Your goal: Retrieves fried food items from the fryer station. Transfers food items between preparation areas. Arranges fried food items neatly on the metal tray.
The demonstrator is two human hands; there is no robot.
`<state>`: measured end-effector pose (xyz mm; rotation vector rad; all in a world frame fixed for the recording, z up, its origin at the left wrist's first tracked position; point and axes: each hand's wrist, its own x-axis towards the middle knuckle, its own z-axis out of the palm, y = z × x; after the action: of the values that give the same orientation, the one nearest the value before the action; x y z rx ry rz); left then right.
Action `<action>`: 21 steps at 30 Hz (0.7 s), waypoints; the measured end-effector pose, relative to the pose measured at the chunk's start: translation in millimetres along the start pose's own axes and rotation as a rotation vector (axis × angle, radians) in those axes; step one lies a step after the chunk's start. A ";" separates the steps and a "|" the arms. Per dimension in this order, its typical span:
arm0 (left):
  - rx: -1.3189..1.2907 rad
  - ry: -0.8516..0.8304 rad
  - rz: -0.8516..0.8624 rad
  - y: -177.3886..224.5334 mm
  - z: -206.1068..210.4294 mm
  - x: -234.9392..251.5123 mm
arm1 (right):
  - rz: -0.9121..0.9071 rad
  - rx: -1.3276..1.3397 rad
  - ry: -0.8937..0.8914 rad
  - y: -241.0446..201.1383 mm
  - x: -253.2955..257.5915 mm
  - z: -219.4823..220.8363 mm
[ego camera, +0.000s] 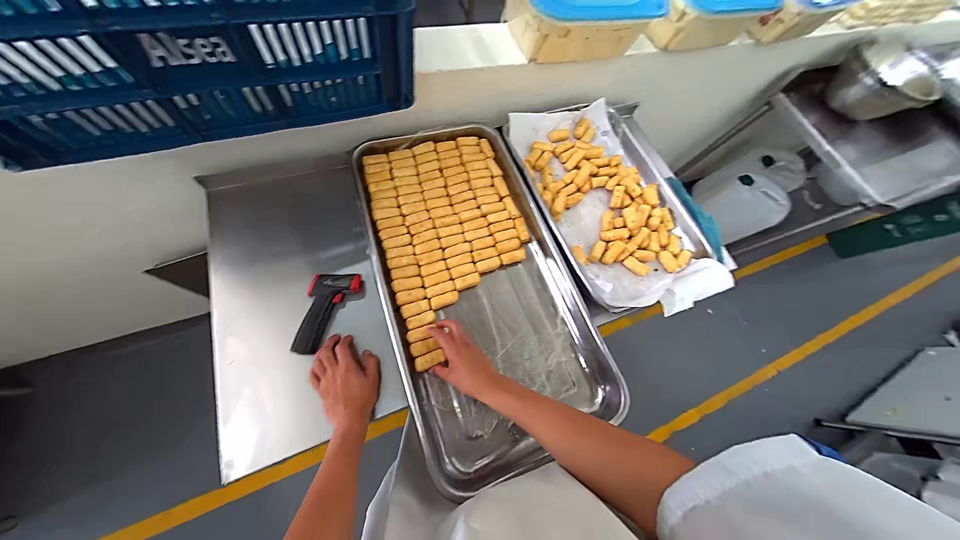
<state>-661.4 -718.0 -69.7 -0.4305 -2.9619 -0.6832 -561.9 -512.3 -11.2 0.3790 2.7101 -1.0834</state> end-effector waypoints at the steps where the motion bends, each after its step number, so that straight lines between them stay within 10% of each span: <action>1: -0.003 0.011 0.000 -0.3 1.0 0.8 | -0.014 0.000 -0.015 2.5 2.7 -0.6; 9: 0.005 0.019 -0.020 -0.8 3.7 1.1 | -0.045 -0.069 -0.105 20.4 9.7 -67.9; 14: 0.019 0.010 -0.034 -0.8 5.3 1.3 | 0.200 -0.336 0.264 148.5 17.8 -231.0; 21: 0.045 0.019 -0.039 -2.6 6.9 2.3 | 0.148 -0.875 -0.111 274.6 16.2 -283.8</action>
<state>-664.3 -716.6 -76.6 -0.3622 -2.9683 -0.6191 -517.6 -120.1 9.1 0.3305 2.6750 0.1598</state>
